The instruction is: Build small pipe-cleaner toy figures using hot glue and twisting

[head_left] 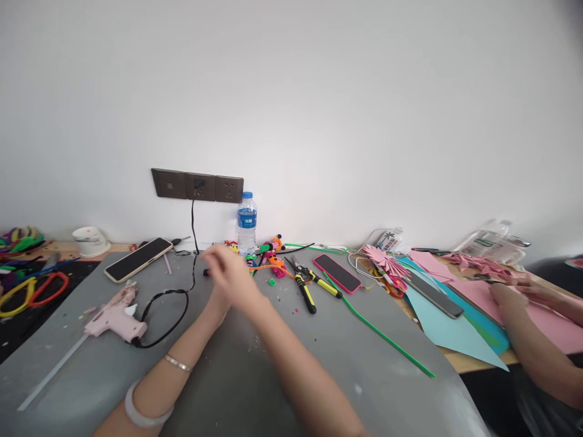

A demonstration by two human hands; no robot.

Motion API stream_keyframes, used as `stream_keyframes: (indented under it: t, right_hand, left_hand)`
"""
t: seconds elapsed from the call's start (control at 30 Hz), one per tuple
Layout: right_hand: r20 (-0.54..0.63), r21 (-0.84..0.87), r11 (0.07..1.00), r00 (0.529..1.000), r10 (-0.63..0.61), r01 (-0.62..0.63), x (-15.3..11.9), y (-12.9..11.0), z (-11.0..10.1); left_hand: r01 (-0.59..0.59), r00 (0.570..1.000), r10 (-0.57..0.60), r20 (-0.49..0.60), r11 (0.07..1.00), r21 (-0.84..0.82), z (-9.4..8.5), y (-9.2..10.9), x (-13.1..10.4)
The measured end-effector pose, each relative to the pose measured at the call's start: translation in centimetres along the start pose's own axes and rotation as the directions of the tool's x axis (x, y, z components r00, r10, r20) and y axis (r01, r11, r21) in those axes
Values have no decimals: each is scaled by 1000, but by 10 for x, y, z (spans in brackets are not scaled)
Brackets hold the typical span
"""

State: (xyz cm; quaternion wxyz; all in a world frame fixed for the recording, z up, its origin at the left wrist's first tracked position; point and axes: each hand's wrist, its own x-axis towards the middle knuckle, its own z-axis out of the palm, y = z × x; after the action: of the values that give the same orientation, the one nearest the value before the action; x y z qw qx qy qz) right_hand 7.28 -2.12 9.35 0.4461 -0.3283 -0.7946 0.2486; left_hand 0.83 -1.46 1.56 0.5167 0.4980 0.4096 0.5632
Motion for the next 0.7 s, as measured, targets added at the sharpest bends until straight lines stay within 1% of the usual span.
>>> stream_keyframes:
  t: [0.03,0.07,0.1,0.13,0.2,0.27,0.33,0.43,0.53,0.7]
  right_hand:
    - [-105,59,997,992,63,-57,1,18,-17]
    - [-213,116,988,969,124,-101,-1,38,-31]
    - [-294,167,978,940,173,-128,-5,57,-43]
    - [-329,232,962,919,219,-147,-10,76,-51]
    - [-279,357,910,906,320,-211,-24,105,-59]
    - [-200,431,861,902,382,-269,-37,120,-60]
    - [-87,453,836,918,386,-309,-46,122,-58]
    - [41,465,827,940,338,-317,-49,113,-57]
    - [100,498,812,950,296,-305,-48,106,-58]
    - [163,509,798,947,279,-322,-49,107,-59]
  left_hand:
    - [10,1000,-10,11,1000,0,0,0,0]
    - [31,999,-31,32,999,-10,-1,-1,-1]
    - [52,997,-51,53,999,-18,-1,-1,-1]
    - [69,995,-68,67,997,-20,-2,-1,-2]
    - [97,992,-96,83,995,-11,-3,-2,-3]
    - [113,990,-114,87,993,15,-5,-3,-3]
    - [123,988,-126,90,992,40,-6,-4,-2]
    - [127,987,-132,88,990,61,-9,-4,-1]
    - [126,987,-132,90,990,67,-12,-5,0]
    - [129,986,-138,96,987,93,-12,-7,1]
